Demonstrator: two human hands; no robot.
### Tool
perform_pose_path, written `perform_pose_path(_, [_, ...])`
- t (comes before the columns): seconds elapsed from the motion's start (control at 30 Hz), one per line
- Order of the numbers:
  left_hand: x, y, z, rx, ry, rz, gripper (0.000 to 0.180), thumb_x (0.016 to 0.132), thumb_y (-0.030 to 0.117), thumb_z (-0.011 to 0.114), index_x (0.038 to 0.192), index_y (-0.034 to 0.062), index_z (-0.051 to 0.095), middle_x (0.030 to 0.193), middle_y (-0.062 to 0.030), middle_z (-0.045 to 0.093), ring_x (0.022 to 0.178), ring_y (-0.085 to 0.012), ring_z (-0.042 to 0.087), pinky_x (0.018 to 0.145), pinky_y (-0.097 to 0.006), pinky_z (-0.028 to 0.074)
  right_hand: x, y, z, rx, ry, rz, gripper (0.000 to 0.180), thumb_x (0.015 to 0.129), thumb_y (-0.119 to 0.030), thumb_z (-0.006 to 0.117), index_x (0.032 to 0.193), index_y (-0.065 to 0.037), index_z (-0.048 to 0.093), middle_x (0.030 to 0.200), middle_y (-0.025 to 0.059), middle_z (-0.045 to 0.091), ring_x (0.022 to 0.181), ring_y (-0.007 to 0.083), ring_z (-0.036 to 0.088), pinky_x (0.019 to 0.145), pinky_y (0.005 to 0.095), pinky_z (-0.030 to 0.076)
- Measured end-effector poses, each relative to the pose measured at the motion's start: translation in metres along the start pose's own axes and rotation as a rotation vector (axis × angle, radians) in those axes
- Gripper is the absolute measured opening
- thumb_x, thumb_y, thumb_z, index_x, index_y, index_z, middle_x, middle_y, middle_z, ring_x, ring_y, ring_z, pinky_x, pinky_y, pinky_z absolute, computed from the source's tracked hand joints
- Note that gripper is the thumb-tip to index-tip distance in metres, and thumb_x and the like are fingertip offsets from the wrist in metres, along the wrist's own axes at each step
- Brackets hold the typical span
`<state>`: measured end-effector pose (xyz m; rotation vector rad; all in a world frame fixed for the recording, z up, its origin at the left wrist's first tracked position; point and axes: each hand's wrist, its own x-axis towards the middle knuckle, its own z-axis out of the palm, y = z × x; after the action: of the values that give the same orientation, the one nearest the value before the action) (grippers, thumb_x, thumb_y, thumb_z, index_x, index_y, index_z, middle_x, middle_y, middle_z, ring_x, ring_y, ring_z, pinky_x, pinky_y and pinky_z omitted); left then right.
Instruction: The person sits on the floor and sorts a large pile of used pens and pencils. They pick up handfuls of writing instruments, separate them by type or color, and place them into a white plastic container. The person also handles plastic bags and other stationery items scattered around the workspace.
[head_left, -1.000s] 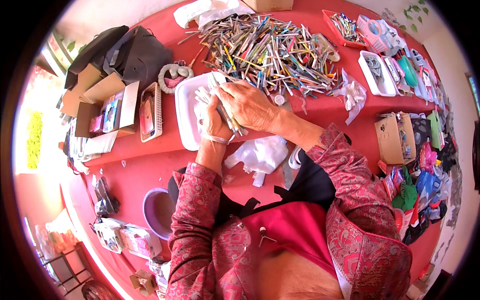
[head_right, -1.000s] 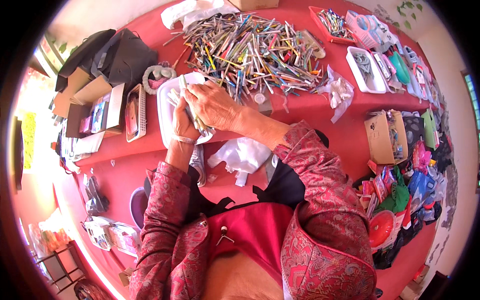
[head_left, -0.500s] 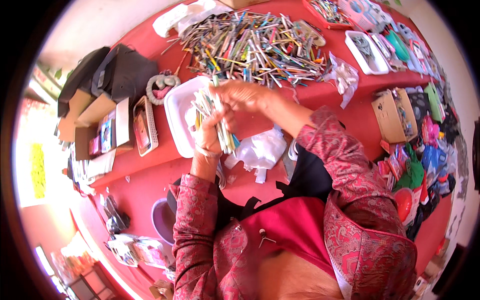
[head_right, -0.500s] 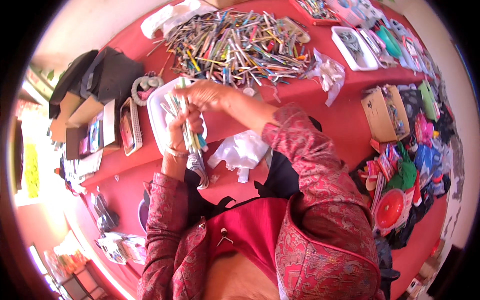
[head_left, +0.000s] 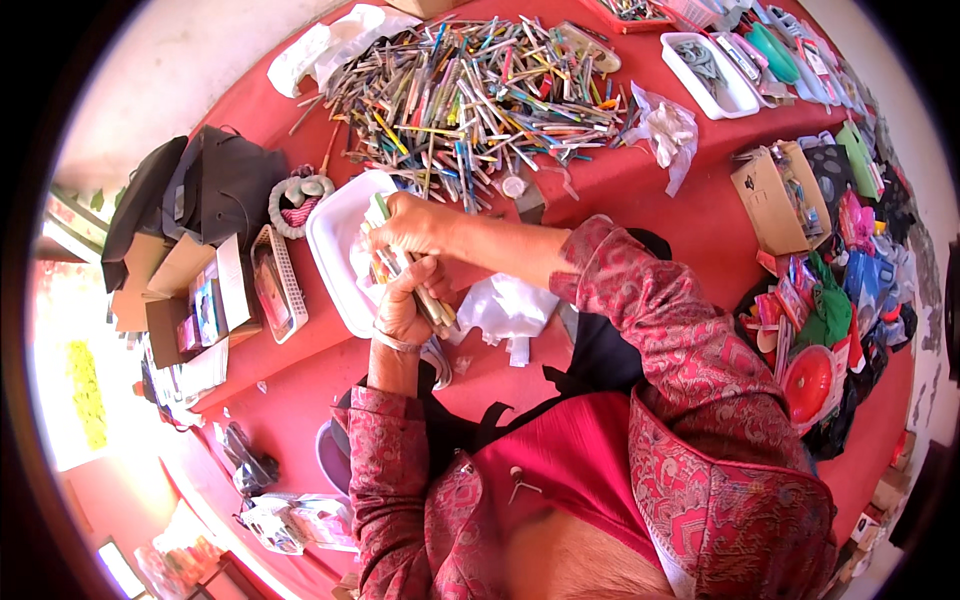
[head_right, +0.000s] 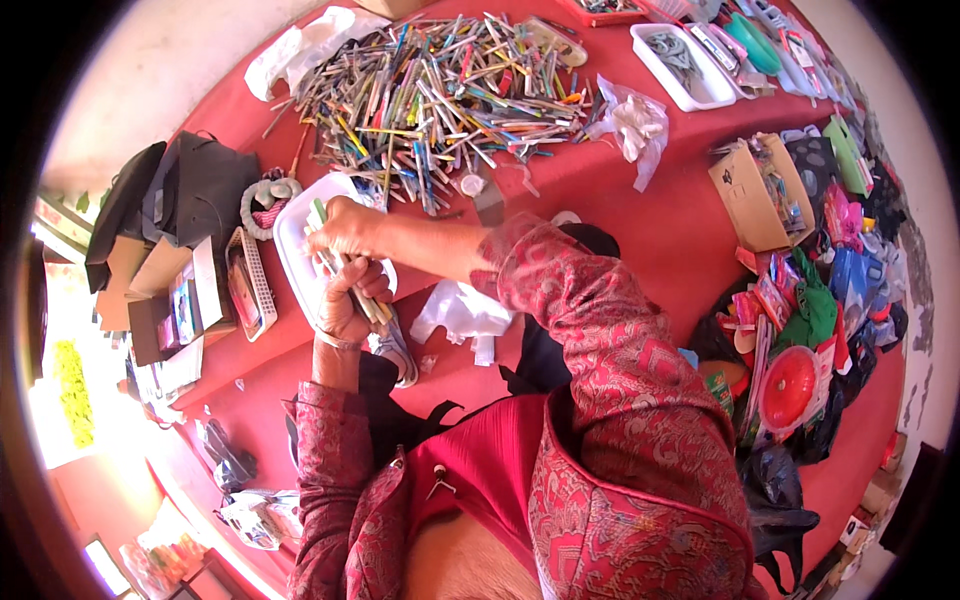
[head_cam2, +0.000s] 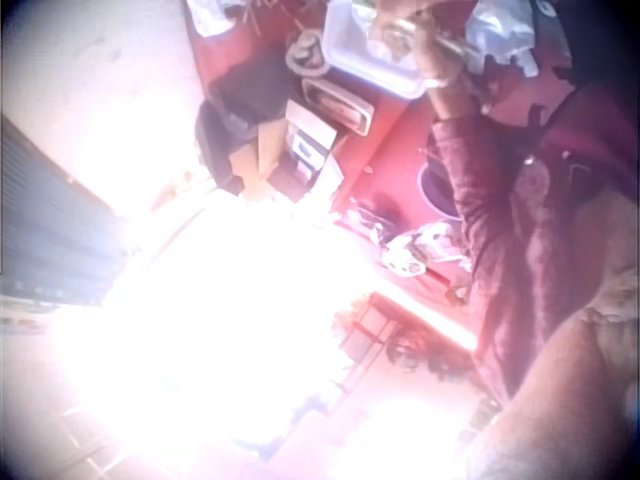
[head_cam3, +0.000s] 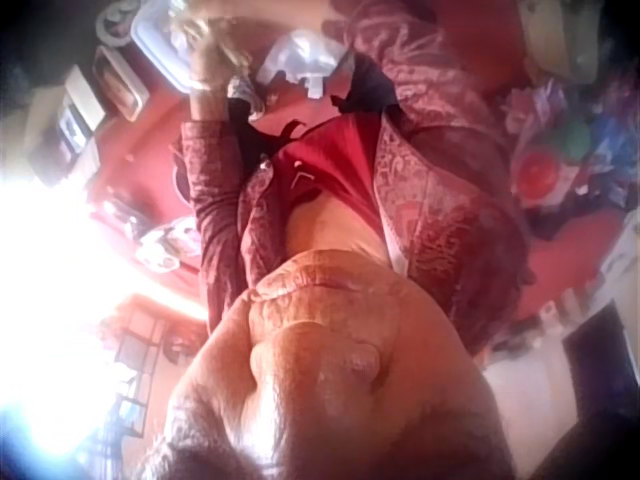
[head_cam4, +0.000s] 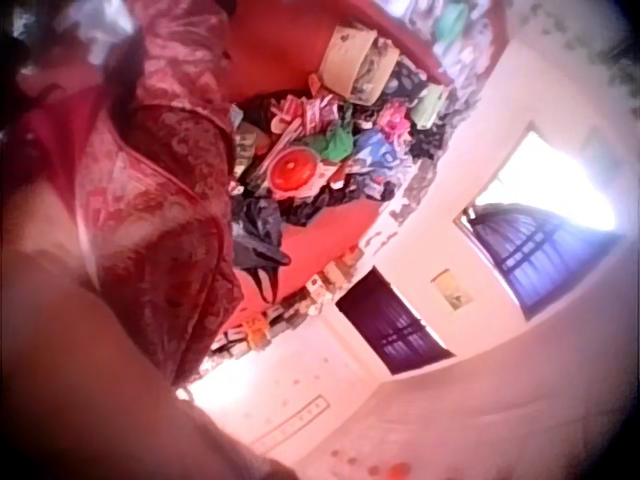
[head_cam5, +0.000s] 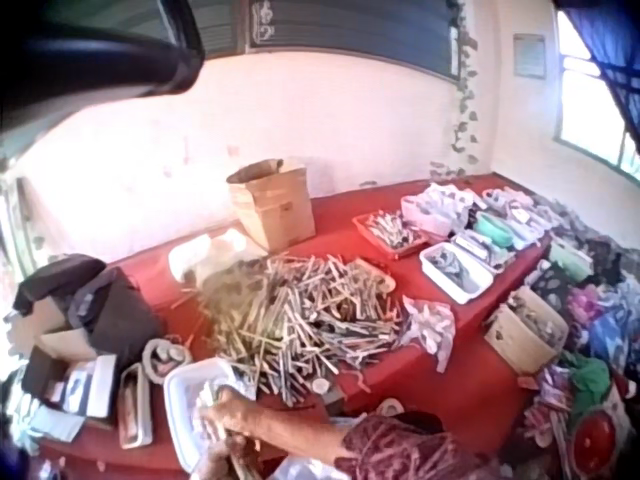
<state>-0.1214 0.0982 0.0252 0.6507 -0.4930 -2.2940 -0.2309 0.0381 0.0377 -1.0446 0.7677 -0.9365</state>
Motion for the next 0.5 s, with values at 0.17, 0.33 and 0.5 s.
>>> perform_pose_path(0.17, [0.003,0.021,-0.015,-0.253,0.081,0.116,0.006,0.076,0.006,0.051,0.075,0.0072,0.044,0.059,0.0026,0.035,0.051,-0.0078,0.035,0.05,-0.023,0.035,0.051,-0.025,-0.081,0.126,0.107,0.197,0.046,0.074,-0.039,0.062,0.103,-0.005,0.053,0.091,0.0074,0.058,0.087,0.0147,0.053,0.074,0.0312,0.04])
perform_pose_path(0.33, [0.011,0.027,0.004,-0.263,0.246,0.155,0.016,0.073,0.004,0.046,0.063,0.0094,0.035,0.06,0.0014,0.034,0.052,-0.009,0.035,0.05,-0.023,0.034,0.07,0.011,-0.199,-0.716,0.654,0.101,0.018,0.072,-0.019,0.059,0.072,-0.001,0.062,0.06,0.0064,0.059,0.06,0.0125,0.058,0.05,0.0241,0.044])
perform_pose_path(0.5, [0.007,0.031,-0.009,-0.204,0.292,0.256,0.012,0.07,0.002,0.045,0.063,0.0074,0.036,0.06,-0.0009,0.036,0.05,-0.0099,0.037,0.047,-0.022,0.033,0.113,0.043,-0.192,-1.199,0.551,-0.126,0.021,0.068,-0.013,0.055,0.085,-0.004,0.063,0.082,0.0153,0.062,0.079,0.0283,0.059,0.07,0.0342,0.046])
